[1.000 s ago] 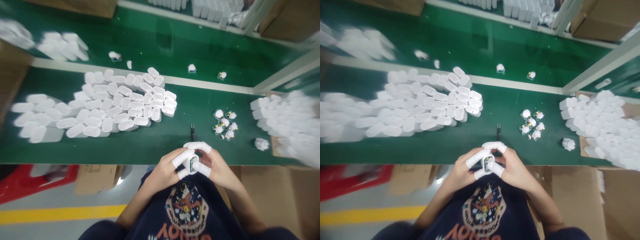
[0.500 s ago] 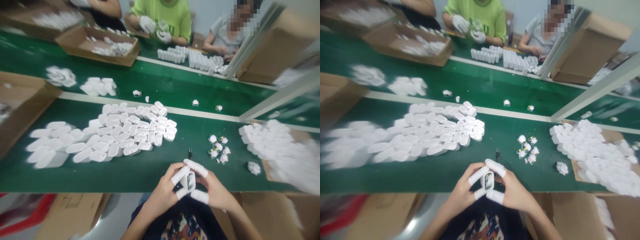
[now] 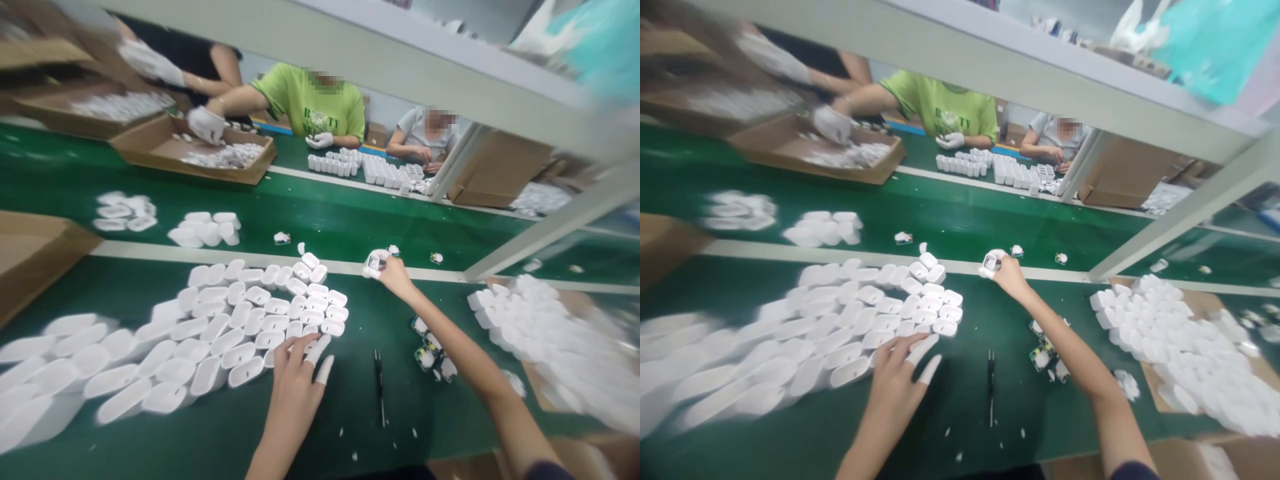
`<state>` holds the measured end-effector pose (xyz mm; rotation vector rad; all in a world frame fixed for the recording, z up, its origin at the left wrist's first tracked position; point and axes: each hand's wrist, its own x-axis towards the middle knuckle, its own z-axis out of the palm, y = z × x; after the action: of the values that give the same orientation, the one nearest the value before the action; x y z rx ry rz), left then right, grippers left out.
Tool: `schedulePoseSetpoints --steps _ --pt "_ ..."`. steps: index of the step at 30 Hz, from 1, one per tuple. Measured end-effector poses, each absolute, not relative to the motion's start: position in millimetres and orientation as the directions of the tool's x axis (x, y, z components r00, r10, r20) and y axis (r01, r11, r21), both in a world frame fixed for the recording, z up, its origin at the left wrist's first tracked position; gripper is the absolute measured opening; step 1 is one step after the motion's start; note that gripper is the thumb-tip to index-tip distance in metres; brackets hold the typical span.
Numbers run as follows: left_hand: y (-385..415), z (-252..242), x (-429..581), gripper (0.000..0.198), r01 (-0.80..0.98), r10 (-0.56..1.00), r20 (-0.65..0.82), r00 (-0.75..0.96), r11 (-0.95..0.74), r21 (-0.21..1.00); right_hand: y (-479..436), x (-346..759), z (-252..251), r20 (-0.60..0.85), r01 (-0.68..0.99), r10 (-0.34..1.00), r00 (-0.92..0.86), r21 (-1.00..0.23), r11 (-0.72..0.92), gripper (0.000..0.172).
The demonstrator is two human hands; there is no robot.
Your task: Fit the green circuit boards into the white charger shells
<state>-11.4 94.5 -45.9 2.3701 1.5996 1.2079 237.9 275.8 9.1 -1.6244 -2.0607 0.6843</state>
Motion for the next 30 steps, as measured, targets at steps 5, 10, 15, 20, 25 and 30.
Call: schedulePoseSetpoints --steps 5,10,15,20,25,30 --pt "103.6 -59.1 -17.0 0.014 0.874 0.817 0.543 0.197 -0.397 0.28 353.1 233.4 -31.5 0.027 0.864 0.99 -0.137 -0.486 0.133 0.031" --pt "108.7 -61.3 -6.0 0.018 0.86 0.814 0.543 0.207 -0.416 0.296 358.5 279.8 -33.0 0.071 0.906 0.979 -0.19 -0.371 0.203 0.037" --pt "109.3 -63.1 -6.1 0.018 0.869 0.823 0.534 0.193 -0.396 0.296 358.1 352.4 -19.5 -0.017 0.944 0.975 -0.221 -0.256 0.209 0.034" --pt "109.8 -60.4 -10.9 0.022 0.861 0.843 0.485 0.235 -0.412 0.298 359.9 371.4 -26.0 -0.084 0.975 0.983 -0.162 -0.17 0.146 0.034" --pt "111.6 -52.1 -5.6 0.032 0.865 0.888 0.422 0.181 -0.349 0.362 359.2 375.8 -18.4 -0.094 0.985 0.992 -0.08 -0.157 0.064 0.031" --pt "112.4 -50.0 0.9 0.03 0.896 0.917 0.39 0.083 -0.24 0.373 332.8 379.6 4.1 0.012 0.964 1.0 0.002 -0.265 0.002 0.019"
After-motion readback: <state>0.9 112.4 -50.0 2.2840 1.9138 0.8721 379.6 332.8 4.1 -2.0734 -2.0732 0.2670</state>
